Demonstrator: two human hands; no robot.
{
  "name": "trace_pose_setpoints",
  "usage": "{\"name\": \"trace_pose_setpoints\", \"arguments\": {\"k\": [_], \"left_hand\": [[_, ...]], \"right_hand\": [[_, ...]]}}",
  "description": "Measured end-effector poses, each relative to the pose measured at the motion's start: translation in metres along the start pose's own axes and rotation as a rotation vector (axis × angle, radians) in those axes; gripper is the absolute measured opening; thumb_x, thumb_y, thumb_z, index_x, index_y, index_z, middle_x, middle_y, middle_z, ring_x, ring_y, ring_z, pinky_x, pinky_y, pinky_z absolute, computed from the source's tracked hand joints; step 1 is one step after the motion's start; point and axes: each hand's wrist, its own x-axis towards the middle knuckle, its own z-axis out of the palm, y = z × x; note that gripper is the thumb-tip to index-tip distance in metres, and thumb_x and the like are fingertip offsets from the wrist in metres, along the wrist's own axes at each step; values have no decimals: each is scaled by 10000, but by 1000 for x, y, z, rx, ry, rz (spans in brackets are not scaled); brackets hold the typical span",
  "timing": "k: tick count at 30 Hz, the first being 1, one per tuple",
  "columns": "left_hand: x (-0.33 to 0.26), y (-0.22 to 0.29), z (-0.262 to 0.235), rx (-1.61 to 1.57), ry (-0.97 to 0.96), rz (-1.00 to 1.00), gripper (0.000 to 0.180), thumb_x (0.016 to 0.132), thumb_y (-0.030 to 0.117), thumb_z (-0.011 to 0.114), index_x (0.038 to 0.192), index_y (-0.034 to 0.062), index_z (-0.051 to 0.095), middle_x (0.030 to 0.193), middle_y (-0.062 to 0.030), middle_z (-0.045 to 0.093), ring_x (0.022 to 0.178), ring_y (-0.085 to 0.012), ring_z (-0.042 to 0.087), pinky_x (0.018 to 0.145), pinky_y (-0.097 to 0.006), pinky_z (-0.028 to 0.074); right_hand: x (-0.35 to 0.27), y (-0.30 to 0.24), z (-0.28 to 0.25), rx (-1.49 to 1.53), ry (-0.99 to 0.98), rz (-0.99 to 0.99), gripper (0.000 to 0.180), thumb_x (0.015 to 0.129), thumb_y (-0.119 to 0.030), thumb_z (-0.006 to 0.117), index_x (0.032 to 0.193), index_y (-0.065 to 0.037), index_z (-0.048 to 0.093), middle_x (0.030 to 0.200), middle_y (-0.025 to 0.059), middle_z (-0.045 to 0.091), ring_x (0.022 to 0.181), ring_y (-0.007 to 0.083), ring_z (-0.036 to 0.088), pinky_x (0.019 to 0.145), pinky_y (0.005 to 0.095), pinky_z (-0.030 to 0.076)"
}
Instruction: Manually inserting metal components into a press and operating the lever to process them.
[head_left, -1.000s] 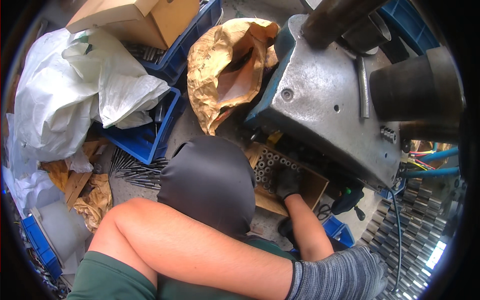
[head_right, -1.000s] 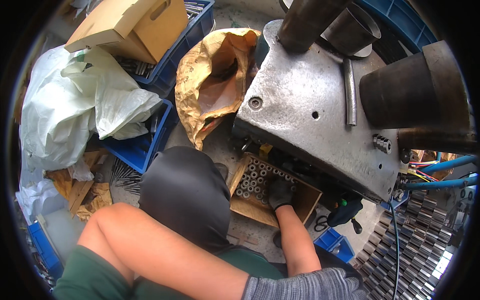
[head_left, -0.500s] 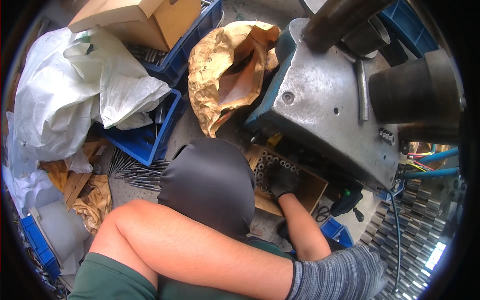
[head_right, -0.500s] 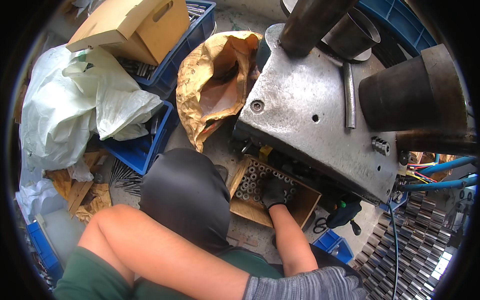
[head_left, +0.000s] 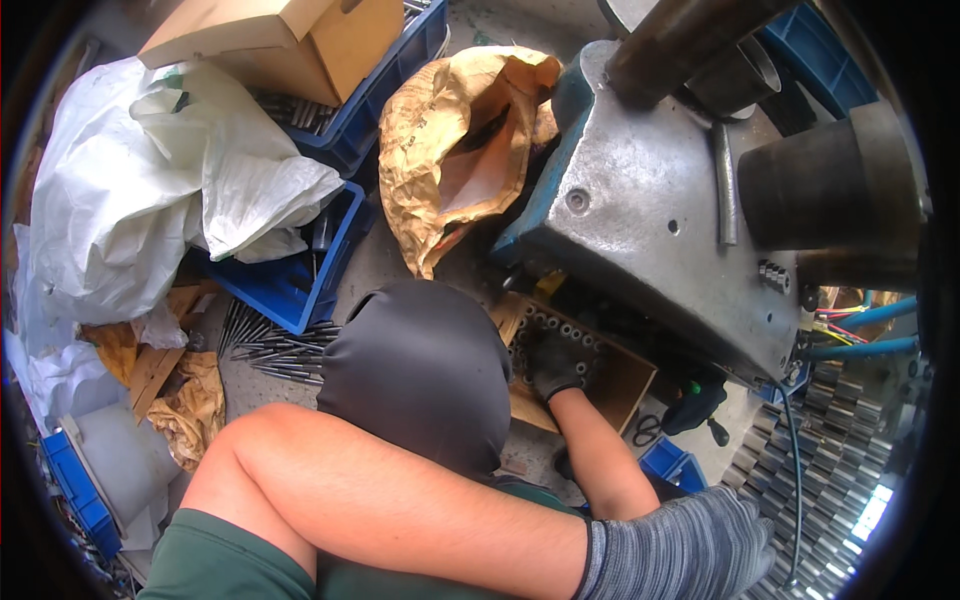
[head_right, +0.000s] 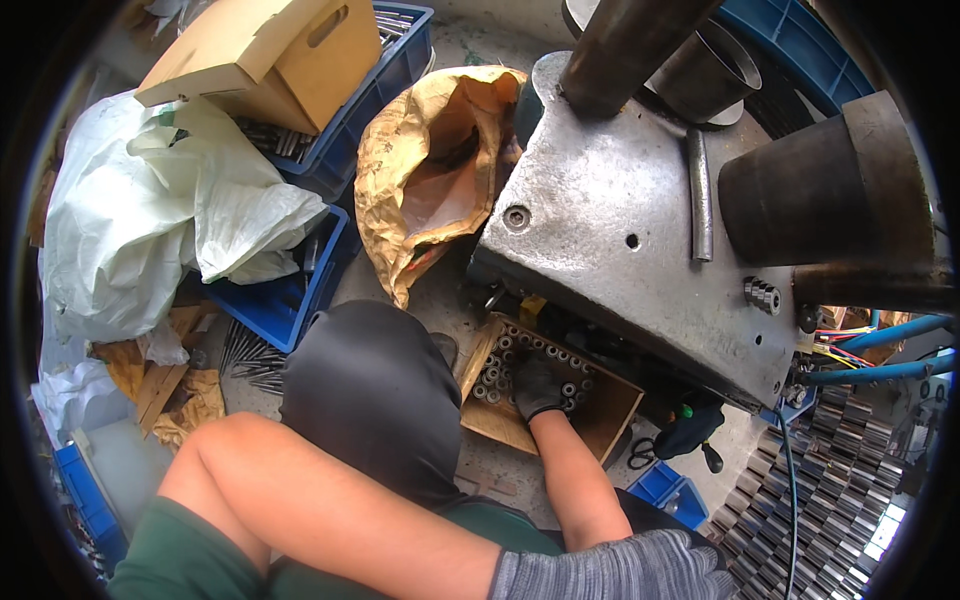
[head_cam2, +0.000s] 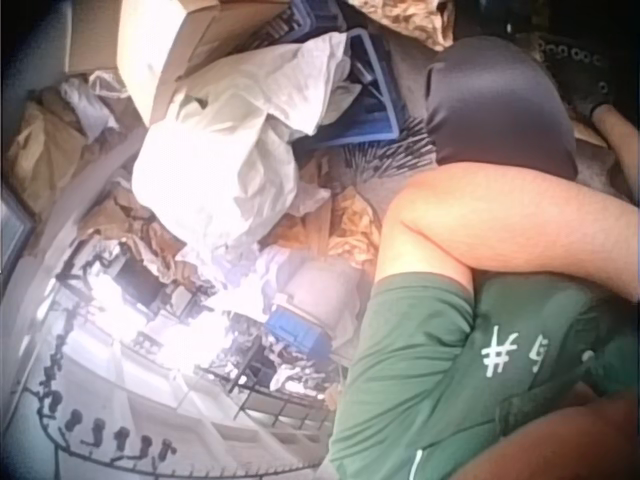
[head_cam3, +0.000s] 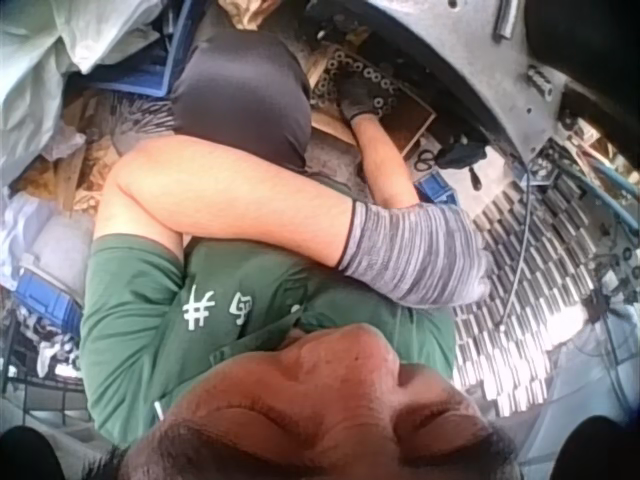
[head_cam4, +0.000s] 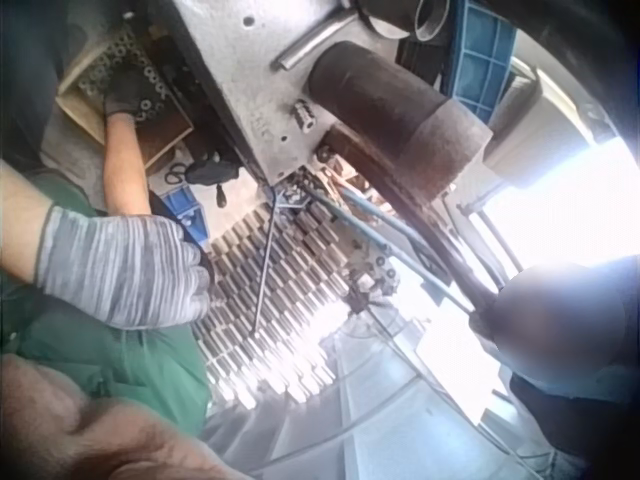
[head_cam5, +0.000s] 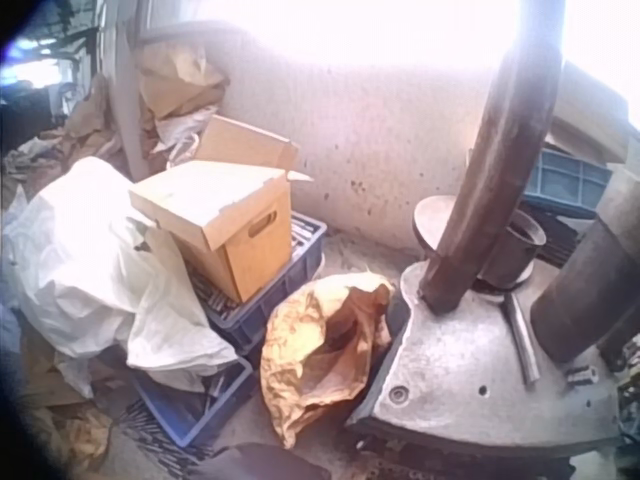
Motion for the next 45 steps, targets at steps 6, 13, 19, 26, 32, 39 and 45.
{"name": "trace_pose_setpoints", "arguments": {"k": [6, 13, 19, 26, 32, 39, 45], "left_hand": [[1, -9, 1, -39, 4, 9, 172, 950, 148, 706, 1027, -4, 686, 966, -126, 688, 884, -251, 659, 804, -330, 550], [1, -17, 1, -97, 4, 13, 177, 955, 151, 707, 1037, -4, 683, 974, -124, 686, 890, -246, 654, 812, -326, 547], [-1, -22, 3, -137, 7, 19, 182, 959, 153, 708, 1046, -4, 681, 980, -122, 684, 895, -242, 650, 818, -323, 545], [-1, -26, 3, -197, -2, 25, 188, 964, 156, 709, 1057, -5, 678, 988, -119, 681, 901, -237, 646, 826, -319, 542], [-5, -23, -5, -91, 14, 22, 192, 953, 151, 720, 1053, 0, 658, 991, -125, 679, 904, -259, 652, 800, -353, 545], [1, 49, -22, 1077, 13, -140, 133, 867, 96, 711, 980, 28, 695, 848, -160, 709, 768, -323, 706, 665, -442, 583], [11, 92, -35, 1164, -110, -220, 247, 926, 248, 647, 1021, 21, 668, 923, -197, 676, 913, -347, 707, 783, -457, 569]], "right_hand": [[3, 11, 21, -84, 53, -52, 454, 1021, -140, 506, 1460, -44, 568, 1368, 226, 648, 1273, 347, 633, 1087, 438, 483], [6, 12, 26, -4, 38, 4, 369, 999, -156, 530, 1331, -49, 651, 1325, 214, 673, 1237, 364, 656, 1063, 452, 521], [-14, 13, -8, -4, 8, 84, 396, 1008, -175, 524, 1355, -11, 620, 1313, 236, 672, 1233, 390, 651, 1070, 462, 511], [-26, 3, -21, 94, 178, 183, 409, 1037, -200, 505, 1395, -27, 605, 1317, 248, 671, 1226, 386, 654, 1074, 478, 481], [-14, 8, -10, -45, -7, 128, 405, 1032, -163, 483, 1381, -9, 617, 1315, 252, 673, 1235, 369, 657, 1065, 465, 506], [-8, 24, -3, -22, 41, -6, 382, 974, -126, 548, 1318, -16, 671, 1293, 255, 683, 1193, 378, 681, 1010, 462, 551], [-89, 6, -98, -134, -403, -87, 479, 877, -283, 713, 1325, -115, 695, 1212, 219, 704, 1148, 376, 698, 986, 480, 551]]}}
